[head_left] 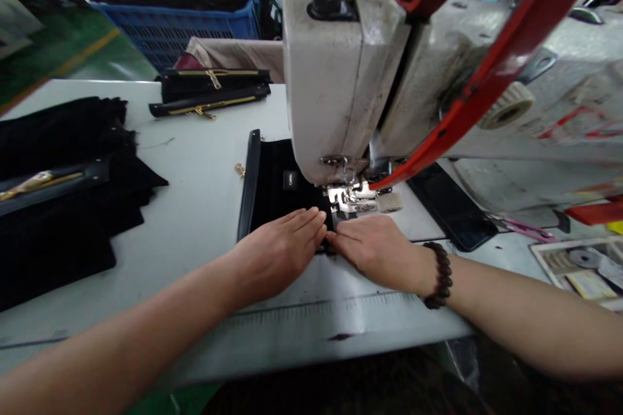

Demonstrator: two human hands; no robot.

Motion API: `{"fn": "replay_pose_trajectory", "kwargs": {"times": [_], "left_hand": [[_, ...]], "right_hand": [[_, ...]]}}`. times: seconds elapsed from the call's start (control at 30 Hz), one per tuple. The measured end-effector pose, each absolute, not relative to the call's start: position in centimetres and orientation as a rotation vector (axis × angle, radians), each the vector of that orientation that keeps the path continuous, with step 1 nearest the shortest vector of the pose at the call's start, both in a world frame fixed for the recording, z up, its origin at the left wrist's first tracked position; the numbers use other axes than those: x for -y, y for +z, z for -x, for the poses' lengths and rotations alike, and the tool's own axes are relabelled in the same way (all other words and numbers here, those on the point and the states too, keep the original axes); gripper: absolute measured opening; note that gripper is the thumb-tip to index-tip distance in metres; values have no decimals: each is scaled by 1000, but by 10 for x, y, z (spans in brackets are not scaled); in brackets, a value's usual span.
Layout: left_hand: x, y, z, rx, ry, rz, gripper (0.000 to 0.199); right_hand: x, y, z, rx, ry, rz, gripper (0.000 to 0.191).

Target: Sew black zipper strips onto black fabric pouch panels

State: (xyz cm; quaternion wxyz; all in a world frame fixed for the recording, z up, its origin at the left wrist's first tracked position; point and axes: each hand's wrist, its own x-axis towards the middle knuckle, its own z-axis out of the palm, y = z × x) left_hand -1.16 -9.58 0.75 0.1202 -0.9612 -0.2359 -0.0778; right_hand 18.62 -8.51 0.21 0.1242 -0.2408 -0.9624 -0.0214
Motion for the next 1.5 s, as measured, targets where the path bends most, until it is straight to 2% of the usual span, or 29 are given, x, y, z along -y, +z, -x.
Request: {"fn": "replay_pose_trajectory", "kwargs": {"times": [0.2, 0.47, 0.67, 1.0, 1.5], "left_hand": [[77, 9, 11, 646, -314, 2802, 34], [65, 12, 14, 625, -253, 2858, 29], [64, 9, 22, 606, -430, 2903, 32], [64, 10, 24, 523, -499, 2944, 31], [55, 5, 23, 547, -497, 2876, 34]], "right_hand": [[75, -6, -185, 2790, 12, 836, 25], [71, -1, -183, 2789, 127, 928, 20], [72, 4, -195, 2699, 4, 775, 30], [80, 5, -195, 2668, -127, 827, 29], [79, -1, -190, 2785, -123, 951, 26]]}}
